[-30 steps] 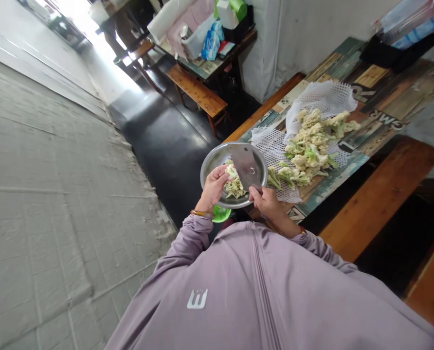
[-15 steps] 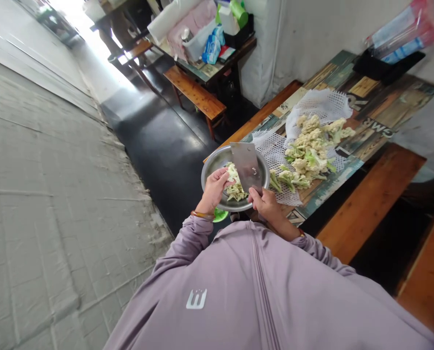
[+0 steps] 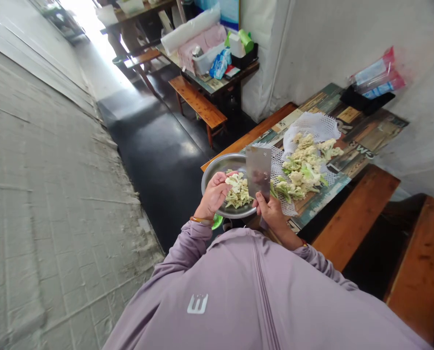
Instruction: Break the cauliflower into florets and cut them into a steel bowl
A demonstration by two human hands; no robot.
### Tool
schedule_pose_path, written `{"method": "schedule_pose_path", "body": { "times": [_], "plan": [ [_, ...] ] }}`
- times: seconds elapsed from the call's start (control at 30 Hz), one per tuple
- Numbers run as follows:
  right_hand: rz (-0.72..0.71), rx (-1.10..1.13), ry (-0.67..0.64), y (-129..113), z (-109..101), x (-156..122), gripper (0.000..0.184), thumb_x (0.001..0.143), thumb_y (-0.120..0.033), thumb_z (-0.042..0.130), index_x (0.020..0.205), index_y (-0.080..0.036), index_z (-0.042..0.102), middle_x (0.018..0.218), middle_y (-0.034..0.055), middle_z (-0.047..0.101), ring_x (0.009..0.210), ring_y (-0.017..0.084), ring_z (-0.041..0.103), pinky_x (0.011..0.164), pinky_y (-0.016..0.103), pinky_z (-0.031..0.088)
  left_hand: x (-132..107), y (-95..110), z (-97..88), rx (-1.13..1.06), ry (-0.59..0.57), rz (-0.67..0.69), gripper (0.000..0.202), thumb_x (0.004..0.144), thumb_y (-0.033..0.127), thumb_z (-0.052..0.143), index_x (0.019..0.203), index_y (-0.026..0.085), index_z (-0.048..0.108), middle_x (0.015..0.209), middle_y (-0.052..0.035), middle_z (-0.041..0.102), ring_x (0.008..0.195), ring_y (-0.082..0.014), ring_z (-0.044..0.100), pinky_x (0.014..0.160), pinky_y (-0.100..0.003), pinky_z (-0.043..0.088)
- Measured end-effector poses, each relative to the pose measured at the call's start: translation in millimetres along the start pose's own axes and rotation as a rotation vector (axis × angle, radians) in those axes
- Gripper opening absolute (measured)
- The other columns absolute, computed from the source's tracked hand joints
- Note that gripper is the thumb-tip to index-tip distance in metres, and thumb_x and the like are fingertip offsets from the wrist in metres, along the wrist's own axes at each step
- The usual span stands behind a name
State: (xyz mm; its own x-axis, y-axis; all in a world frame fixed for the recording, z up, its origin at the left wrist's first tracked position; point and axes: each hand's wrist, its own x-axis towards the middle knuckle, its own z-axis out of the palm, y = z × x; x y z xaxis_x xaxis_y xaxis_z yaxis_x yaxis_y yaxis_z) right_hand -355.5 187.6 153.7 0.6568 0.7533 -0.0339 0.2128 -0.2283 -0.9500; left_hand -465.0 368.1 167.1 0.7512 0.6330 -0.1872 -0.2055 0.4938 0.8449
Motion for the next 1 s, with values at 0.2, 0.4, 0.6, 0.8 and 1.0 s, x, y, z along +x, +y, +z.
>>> {"method": "schedule_pose_path", "body": {
  "times": [0.2,0.4,0.6,0.8,1.0],
  "plan": [
    [0.029,0.029,0.005,4,-2,-4,0.051,0.097,-0.061,0.044,0.067,-0.022,0.059,0.051,-0.0019,0.056,0.048,0.013,0.053,0.059,0.027,0.044,0,-8,-0.6,-0.065,-0.001,0.001,0.035,0.065,0.013,0.081,0.084,0.020,0.053,0.103,-0.0028,0.070,0.096,-0.0147,0.066,0.075,-0.022,0.050],
    [0.108,0.038,0.052,14,-10,-7,0.054,0.094,-0.064,0.046,0.064,-0.022,0.060,0.047,-0.0024,0.054,0.045,0.012,0.053,0.055,0.025,0.043,6,-28,-4.2,-0.007,0.206,-0.064,0.037,0.061,0.023,0.087,0.087,0.018,0.061,0.079,0.0060,0.056,0.066,-0.0054,0.056,0.071,-0.023,0.057],
    [0.133,0.055,0.041,24,-15,-6,0.057,0.093,-0.068,0.044,0.062,-0.023,0.059,0.045,-0.0021,0.053,0.043,0.013,0.053,0.053,0.026,0.044,13,-40,-1.4,0.113,0.262,-0.073,0.036,0.060,0.026,0.087,0.084,0.018,0.062,0.078,0.0048,0.058,0.065,-0.0069,0.058,0.061,-0.022,0.055],
    [0.083,0.005,-0.045,25,-13,3,0.054,0.095,-0.066,0.042,0.065,-0.024,0.058,0.048,-0.0021,0.055,0.045,0.014,0.054,0.054,0.026,0.044,15,-38,10.9,0.111,0.186,-0.126,0.035,0.063,0.029,0.087,0.091,0.017,0.071,0.085,0.0008,0.067,0.070,-0.0087,0.063,0.065,-0.023,0.057],
    [0.027,-0.069,-0.063,14,-12,8,0.047,0.097,-0.055,0.044,0.063,-0.025,0.057,0.048,-0.0008,0.054,0.052,0.016,0.057,0.059,0.029,0.045,15,-36,17.2,0.152,0.145,-0.125,0.033,0.067,0.031,0.085,0.095,0.016,0.076,0.092,-0.0033,0.074,0.073,-0.0104,0.065,0.064,-0.021,0.054]
  ]
}}
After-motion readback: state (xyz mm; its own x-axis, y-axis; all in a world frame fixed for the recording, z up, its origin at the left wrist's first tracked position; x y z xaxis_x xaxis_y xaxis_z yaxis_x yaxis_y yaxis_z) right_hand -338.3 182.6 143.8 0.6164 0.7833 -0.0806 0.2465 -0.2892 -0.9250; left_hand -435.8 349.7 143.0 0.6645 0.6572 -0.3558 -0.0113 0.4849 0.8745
